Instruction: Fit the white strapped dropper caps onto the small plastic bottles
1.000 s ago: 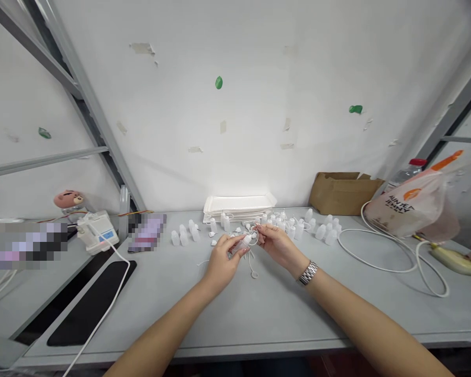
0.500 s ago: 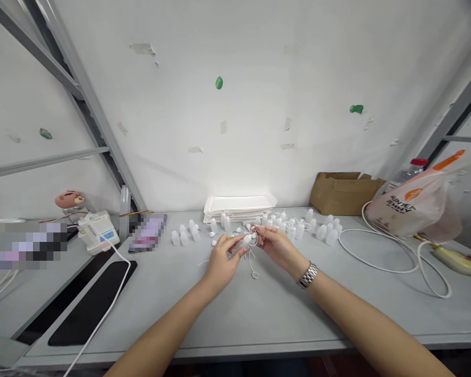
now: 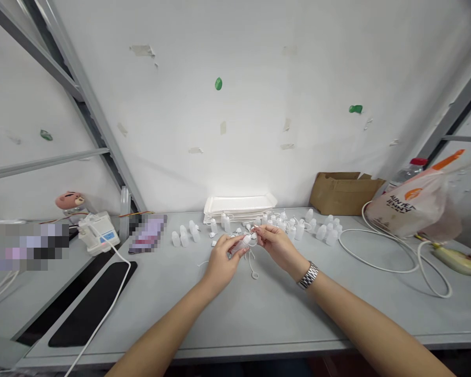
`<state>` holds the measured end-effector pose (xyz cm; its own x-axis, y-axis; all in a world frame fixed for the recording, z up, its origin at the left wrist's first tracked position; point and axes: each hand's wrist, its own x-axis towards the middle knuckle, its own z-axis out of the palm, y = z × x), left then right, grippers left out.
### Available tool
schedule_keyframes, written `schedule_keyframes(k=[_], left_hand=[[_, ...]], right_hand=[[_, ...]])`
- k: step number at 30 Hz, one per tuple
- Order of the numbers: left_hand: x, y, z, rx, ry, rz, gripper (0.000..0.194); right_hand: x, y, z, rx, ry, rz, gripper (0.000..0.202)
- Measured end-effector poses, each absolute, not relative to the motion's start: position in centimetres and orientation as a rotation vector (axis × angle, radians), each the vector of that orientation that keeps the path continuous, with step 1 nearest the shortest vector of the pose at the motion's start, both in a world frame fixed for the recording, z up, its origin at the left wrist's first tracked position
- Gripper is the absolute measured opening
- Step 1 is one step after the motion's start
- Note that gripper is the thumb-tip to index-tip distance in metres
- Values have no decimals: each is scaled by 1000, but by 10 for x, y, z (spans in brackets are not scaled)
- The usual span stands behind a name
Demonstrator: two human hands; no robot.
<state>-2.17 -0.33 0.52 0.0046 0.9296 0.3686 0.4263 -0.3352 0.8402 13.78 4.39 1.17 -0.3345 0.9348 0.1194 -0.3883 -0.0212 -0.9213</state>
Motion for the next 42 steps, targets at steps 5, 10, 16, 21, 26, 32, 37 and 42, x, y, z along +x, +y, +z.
schedule_keyframes(k=[5, 10, 16, 21, 26, 32, 37, 42], left_hand=[[-22, -3, 6, 1797, 1393, 1306, 27], [-22, -4, 6, 1806, 1393, 1310, 26], [-22, -4, 5, 1804, 1398, 1310, 26], [-21, -3, 5, 1797, 1408, 1318, 25], [-21, -3, 4, 1789, 1400, 1321, 24], [-20, -2, -1, 1781, 1378, 1325, 23], [-19, -2, -3, 1777, 1352, 1322, 25], [-19, -2, -2, 1775, 1341, 1327, 25]], right_hand=[[137, 42, 13, -703, -1196, 1561, 25], [136, 43, 12, -752, -1218, 1502, 24], [134, 43, 9, -826, -1272, 1332, 22], [132, 38, 14, -849, -1304, 1245, 22], [131, 35, 17, -846, -1307, 1244, 21], [128, 36, 10, -839, -1260, 1262, 24], [128, 37, 7, -724, -1104, 1493, 24], [128, 36, 7, -644, -1038, 1616, 20]])
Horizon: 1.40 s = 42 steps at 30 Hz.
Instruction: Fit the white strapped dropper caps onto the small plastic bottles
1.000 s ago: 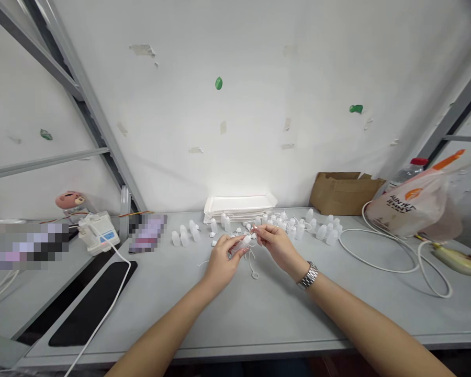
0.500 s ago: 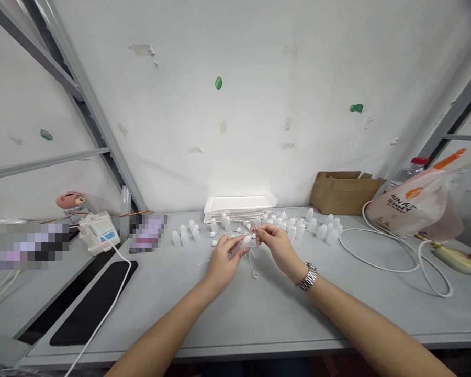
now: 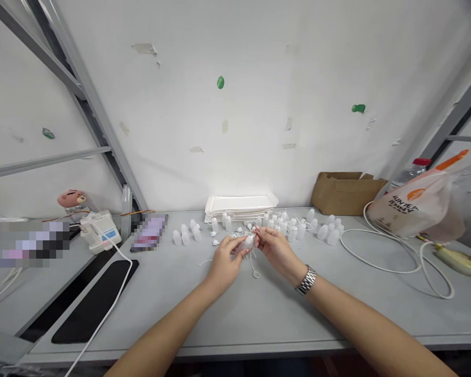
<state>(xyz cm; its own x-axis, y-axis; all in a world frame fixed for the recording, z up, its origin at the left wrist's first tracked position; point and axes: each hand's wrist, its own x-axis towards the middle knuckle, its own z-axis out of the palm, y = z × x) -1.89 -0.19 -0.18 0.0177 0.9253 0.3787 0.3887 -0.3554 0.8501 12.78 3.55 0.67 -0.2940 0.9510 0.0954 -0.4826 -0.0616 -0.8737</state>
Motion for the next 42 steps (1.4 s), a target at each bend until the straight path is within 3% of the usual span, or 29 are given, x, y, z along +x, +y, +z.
schedule_keyframes(k=[8, 18, 42], left_hand=[[-18, -4, 2, 1760, 1376, 1307, 24], [-18, -7, 5, 1780, 1426, 1227, 26], [-19, -3, -3, 1760, 1355, 1335, 29]], right_hand=[[128, 37, 5, -664, -1076, 1557, 21], [129, 35, 11, -824, -1378, 1218, 27], [134, 39, 15, -864, -1299, 1152, 26]])
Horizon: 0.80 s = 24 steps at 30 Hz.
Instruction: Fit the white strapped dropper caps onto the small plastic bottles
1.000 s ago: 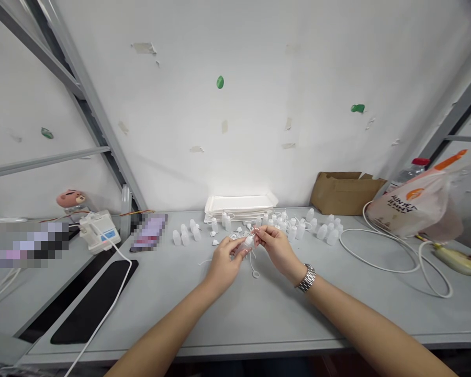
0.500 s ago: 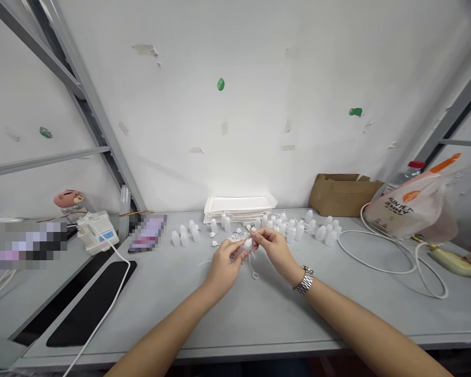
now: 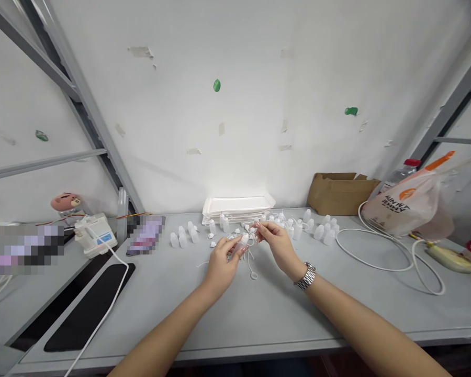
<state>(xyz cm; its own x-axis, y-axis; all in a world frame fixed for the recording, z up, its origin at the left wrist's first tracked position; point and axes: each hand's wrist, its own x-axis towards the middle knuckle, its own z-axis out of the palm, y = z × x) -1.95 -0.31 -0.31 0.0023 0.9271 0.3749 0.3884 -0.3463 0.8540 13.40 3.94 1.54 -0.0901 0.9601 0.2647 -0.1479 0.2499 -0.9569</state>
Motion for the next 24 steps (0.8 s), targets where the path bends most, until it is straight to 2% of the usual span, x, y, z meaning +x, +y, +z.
schedule_keyframes(k=[19, 24], left_hand=[[-19, -3, -1, 1761, 1369, 1237, 27], [-19, -2, 3, 1807, 1342, 1230, 39]], right_hand=[[130, 35, 13, -947, -1454, 1008, 26], [141, 43, 20, -907, -1483, 940, 28]])
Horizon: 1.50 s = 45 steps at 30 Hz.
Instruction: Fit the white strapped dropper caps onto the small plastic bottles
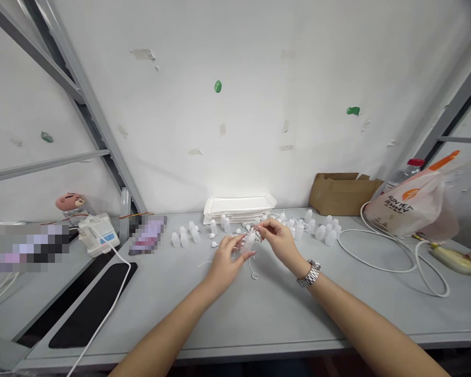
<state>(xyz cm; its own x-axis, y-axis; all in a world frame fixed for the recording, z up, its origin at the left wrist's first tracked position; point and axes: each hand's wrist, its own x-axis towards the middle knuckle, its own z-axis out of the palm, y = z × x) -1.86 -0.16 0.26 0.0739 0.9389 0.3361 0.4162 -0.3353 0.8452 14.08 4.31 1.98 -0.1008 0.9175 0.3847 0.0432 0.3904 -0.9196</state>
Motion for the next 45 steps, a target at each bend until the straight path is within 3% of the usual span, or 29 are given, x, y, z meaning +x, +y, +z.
schedule_keyframes(k=[8, 17, 26, 39, 45], left_hand=[[-22, -2, 3, 1824, 1440, 1277, 29], [-22, -1, 0, 1829, 1429, 1324, 26], [-21, -1, -1, 1850, 1444, 1295, 26], [-20, -3, 2, 1870, 1426, 1291, 25], [-20, -1, -3, 1884, 1412, 1283, 26]], right_hand=[[166, 65, 31, -1097, -1491, 749, 36], [206, 69, 46, -1249, -1759, 906, 37], [208, 63, 45, -1233, -1775, 761, 35], [261, 70, 63, -1024, -1342, 628, 27], [268, 49, 51, -1279, -1454, 420, 34]])
